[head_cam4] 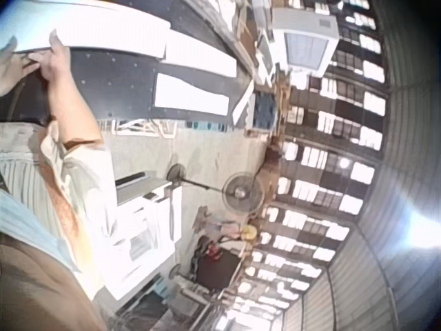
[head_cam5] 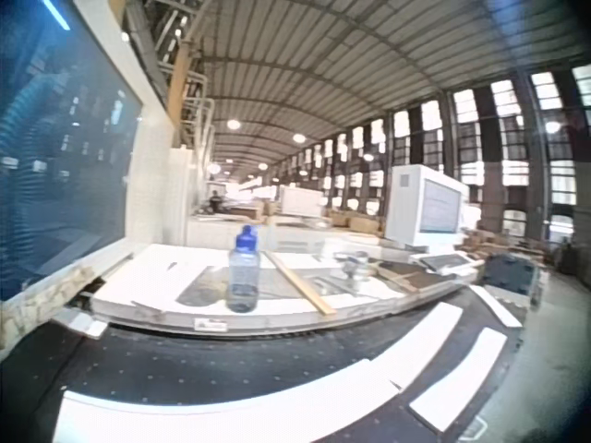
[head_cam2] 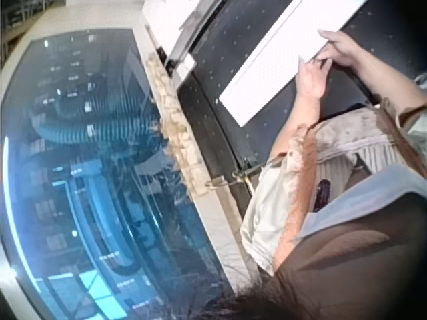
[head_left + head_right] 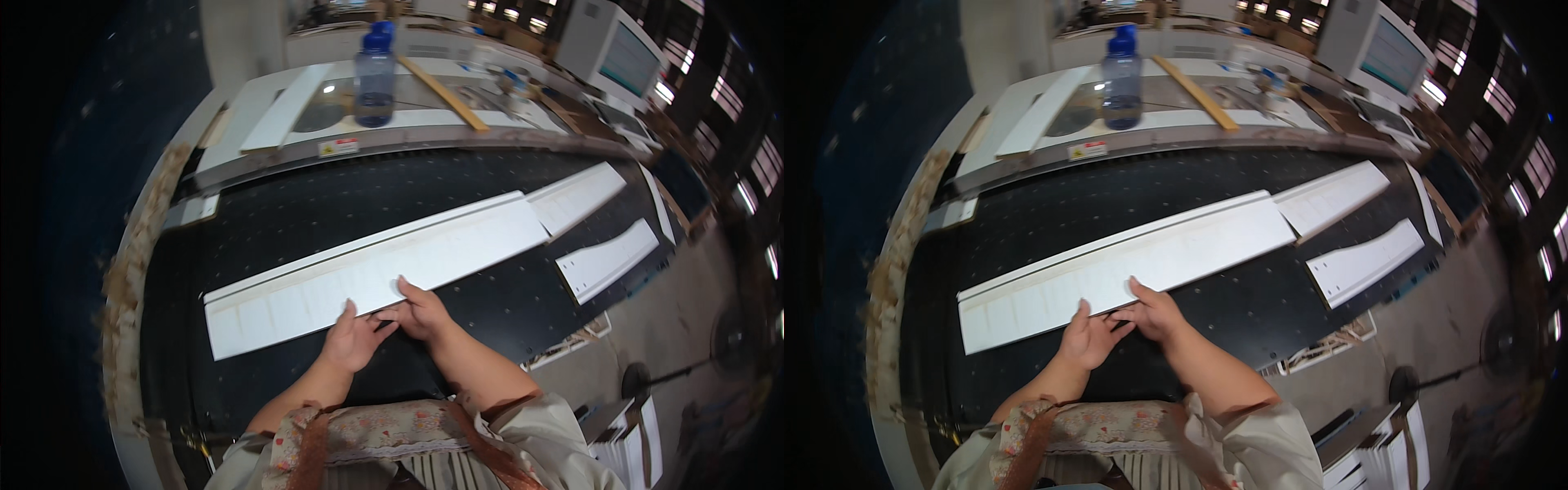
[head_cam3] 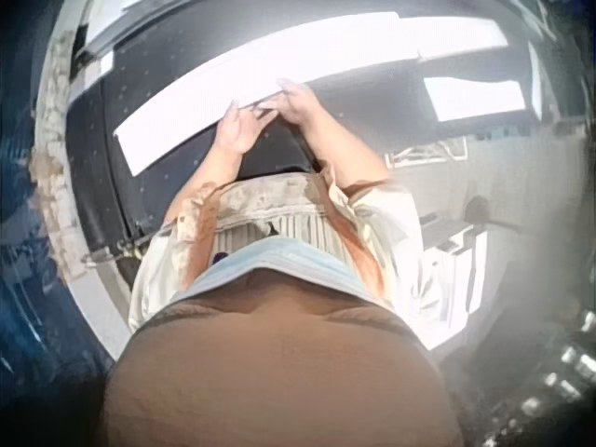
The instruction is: The person removes excess strips from wooden panels, blows dust out of their holes using an air blow gun, and stacks the panels onto a pallet.
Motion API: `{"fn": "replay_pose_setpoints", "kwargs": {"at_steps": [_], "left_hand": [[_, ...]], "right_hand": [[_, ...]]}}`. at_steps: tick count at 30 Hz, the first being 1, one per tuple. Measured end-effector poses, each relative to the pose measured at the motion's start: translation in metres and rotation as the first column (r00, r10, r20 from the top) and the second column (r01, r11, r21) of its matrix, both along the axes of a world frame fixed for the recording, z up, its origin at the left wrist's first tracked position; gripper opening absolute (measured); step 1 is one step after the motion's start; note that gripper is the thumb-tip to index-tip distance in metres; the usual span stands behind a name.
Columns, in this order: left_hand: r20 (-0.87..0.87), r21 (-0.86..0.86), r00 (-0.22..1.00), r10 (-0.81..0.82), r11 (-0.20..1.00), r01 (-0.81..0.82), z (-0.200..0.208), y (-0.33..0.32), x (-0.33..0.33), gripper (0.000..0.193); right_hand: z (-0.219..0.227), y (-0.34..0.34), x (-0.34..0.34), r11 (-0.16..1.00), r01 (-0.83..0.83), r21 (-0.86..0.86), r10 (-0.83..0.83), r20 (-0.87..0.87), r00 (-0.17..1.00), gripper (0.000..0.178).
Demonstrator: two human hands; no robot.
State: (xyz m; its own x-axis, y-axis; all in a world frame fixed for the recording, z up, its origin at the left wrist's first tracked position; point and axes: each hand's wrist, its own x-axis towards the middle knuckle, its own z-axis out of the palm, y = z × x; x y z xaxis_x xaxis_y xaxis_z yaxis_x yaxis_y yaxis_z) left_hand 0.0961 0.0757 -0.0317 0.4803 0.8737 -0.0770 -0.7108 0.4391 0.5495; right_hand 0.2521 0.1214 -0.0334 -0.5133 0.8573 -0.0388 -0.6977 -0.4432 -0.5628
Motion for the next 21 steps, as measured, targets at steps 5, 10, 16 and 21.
{"fn": "replay_pose_setpoints", "kwargs": {"at_steps": [5, 10, 16, 21], "left_hand": [[-0.052, 0.090, 0.996, 0.067, 0.994, -0.062, 0.001, 0.003, 0.006, 0.061], [-0.079, 0.095, 0.996, 0.040, 0.995, -0.032, 0.007, 0.002, 0.009, 0.066], [-0.075, 0.060, 0.996, 0.038, 0.998, -0.034, 0.004, 0.000, 0.008, 0.068], [-0.063, 0.077, 0.998, 0.007, 0.997, -0.002, 0.003, 0.006, 0.012, 0.067]], "right_hand": [[0.009, 0.000, 0.005, 0.997, 0.049, -0.053, -0.046, 0.058, 0.997, 0.038], [0.011, 0.002, 0.008, 1.000, 0.007, -0.001, -0.007, 0.075, 0.997, 0.041], [0.022, -0.005, 0.007, 0.994, 0.105, 0.008, -0.105, 0.163, 0.981, 0.040], [0.016, -0.003, 0.013, 0.993, 0.119, -0.008, -0.116, 0.147, 0.982, 0.039]]}}
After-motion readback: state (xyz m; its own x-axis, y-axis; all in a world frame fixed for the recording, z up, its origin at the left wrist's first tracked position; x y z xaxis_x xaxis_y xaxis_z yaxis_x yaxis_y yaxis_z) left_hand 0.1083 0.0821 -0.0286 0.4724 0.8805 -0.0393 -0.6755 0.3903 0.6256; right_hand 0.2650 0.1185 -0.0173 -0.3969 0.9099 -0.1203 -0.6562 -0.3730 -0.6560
